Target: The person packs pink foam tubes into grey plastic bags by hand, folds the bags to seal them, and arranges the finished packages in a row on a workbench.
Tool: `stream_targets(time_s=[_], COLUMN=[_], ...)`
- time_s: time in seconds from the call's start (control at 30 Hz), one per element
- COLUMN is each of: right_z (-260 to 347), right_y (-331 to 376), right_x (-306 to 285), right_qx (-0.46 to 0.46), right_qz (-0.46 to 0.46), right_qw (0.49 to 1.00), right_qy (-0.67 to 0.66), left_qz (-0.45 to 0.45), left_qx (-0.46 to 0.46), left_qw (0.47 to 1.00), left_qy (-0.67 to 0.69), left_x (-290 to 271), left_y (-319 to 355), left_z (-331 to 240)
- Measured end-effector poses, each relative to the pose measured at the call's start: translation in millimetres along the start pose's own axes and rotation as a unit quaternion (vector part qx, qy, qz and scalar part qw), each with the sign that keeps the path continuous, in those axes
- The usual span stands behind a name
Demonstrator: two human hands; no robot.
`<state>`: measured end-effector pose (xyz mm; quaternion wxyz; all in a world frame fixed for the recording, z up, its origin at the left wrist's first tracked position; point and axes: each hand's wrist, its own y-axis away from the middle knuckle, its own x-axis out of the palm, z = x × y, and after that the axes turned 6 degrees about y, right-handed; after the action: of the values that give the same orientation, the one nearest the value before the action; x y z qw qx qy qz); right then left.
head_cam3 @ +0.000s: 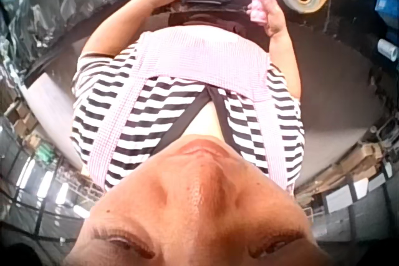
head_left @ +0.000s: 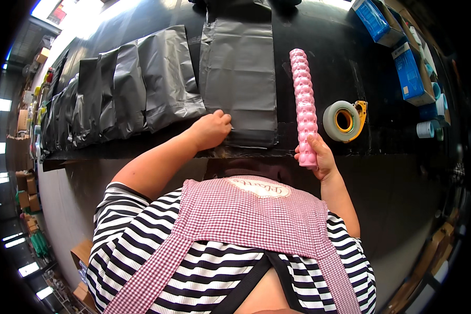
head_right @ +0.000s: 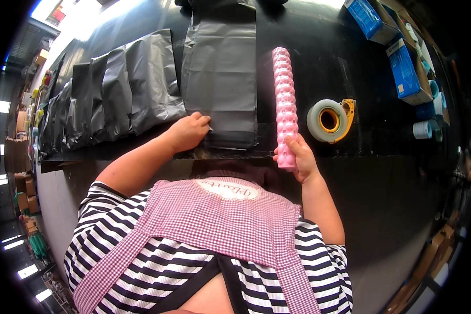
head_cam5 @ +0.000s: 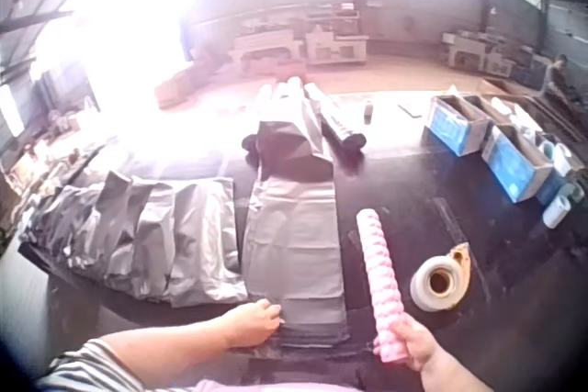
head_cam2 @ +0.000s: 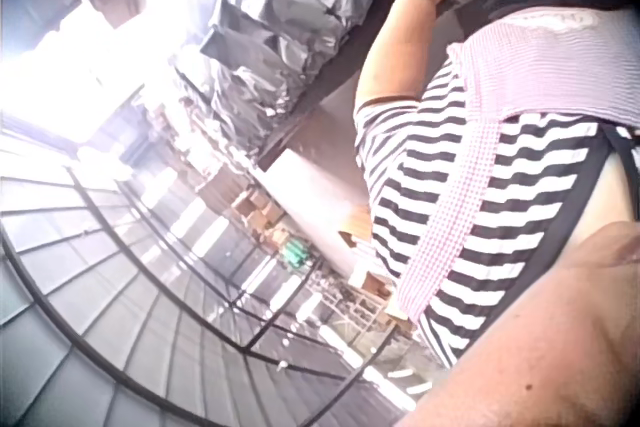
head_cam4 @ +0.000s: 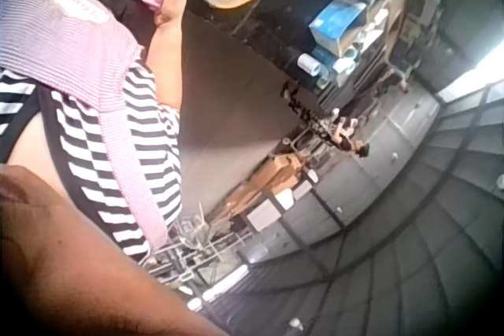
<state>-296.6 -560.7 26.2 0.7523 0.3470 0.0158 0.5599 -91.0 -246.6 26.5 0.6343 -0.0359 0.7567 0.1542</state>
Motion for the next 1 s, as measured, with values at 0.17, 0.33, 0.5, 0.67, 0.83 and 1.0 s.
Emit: stream_targets(time_s=[0.17, 0.33, 0.5, 0.67, 0.83, 1.0], right_z=[-20, -66, -135, -165, -165, -146], right_y=[13, 83, 133, 157, 136, 86], right_x=[16, 43, 57, 73, 83, 126], right_qx=[-0.103, -0.181, -0.116, -0.031, -0.085, -0.142], right_qz=[0.006, 0.052, -0.053, -0.132, -0.067, -0.058], right_qw=[0.994, 0.977, 0.948, 0.961, 0.965, 0.98], right_qy=[0.044, 0.101, 0.291, 0.242, 0.241, 0.128], left_qz=[-0.098, -0.155, -0.175, -0.404, -0.425, -0.393], left_qx=[0.008, -0.159, -0.141, 0.078, 0.112, 0.171], left_qw=[0.993, 0.904, 0.852, 0.871, 0.872, 0.882], left_qy=[0.063, 0.365, 0.473, 0.268, 0.215, 0.197], left_x=[4, -12, 12, 8, 11, 9], left_y=[-5, -12, -8, 5, 1, 3], left_z=[14, 30, 54, 26, 15, 6])
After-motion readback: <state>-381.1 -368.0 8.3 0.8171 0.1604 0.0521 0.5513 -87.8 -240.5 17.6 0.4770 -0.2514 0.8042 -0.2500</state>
